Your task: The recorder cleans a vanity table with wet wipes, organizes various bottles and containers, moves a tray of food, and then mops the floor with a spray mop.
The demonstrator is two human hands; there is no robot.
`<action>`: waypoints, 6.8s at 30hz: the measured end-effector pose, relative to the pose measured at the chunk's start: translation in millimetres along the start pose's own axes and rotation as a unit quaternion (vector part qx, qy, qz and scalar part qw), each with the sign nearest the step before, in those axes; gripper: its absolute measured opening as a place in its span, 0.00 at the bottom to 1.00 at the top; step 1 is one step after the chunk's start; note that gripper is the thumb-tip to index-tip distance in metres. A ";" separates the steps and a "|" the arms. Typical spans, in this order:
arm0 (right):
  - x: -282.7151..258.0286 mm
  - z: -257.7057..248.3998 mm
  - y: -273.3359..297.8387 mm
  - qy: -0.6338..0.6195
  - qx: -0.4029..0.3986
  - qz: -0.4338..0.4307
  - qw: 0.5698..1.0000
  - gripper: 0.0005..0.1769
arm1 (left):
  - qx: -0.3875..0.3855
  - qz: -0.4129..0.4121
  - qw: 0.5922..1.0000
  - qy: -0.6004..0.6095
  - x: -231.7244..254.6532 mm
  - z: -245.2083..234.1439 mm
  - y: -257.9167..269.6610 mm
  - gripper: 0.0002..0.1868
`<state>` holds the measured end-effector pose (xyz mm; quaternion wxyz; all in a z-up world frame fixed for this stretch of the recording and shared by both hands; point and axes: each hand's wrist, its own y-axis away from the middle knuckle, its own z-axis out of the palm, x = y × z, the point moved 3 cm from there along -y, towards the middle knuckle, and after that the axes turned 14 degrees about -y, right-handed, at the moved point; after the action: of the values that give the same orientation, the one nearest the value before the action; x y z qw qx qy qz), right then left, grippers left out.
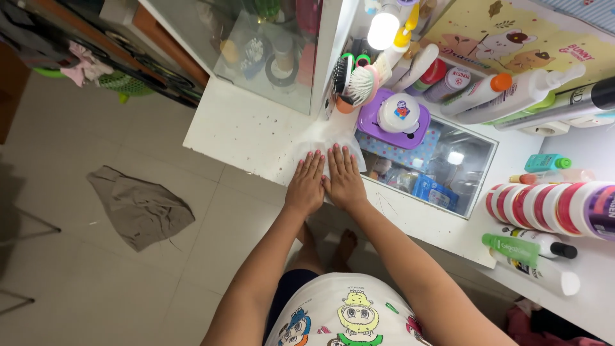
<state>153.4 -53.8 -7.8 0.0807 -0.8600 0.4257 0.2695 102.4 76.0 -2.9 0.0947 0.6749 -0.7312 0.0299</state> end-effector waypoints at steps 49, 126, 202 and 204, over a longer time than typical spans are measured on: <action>-28.4 13.9 -8.3 0.011 -0.019 0.001 1.000 0.44 | 0.043 -0.024 0.997 0.061 -27.1 -1.5 23.8 0.32; -170.0 70.0 -303.4 0.081 -0.246 -0.171 0.950 0.45 | 0.003 -0.435 0.897 0.078 -242.7 -45.8 -39.8 0.33; -100.9 48.9 -120.2 0.104 -0.275 -0.257 0.921 0.41 | 0.037 -0.378 0.918 0.113 -76.8 -23.6 51.3 0.35; -119.1 52.8 -137.9 0.120 -0.293 -0.257 0.913 0.41 | -0.032 -0.413 0.899 0.140 -97.3 -30.3 46.6 0.33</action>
<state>180.9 133.8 -1.3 -0.1606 -0.9506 0.0984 0.2469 66.0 180.8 13.3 0.2212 0.9018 -0.3665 0.0589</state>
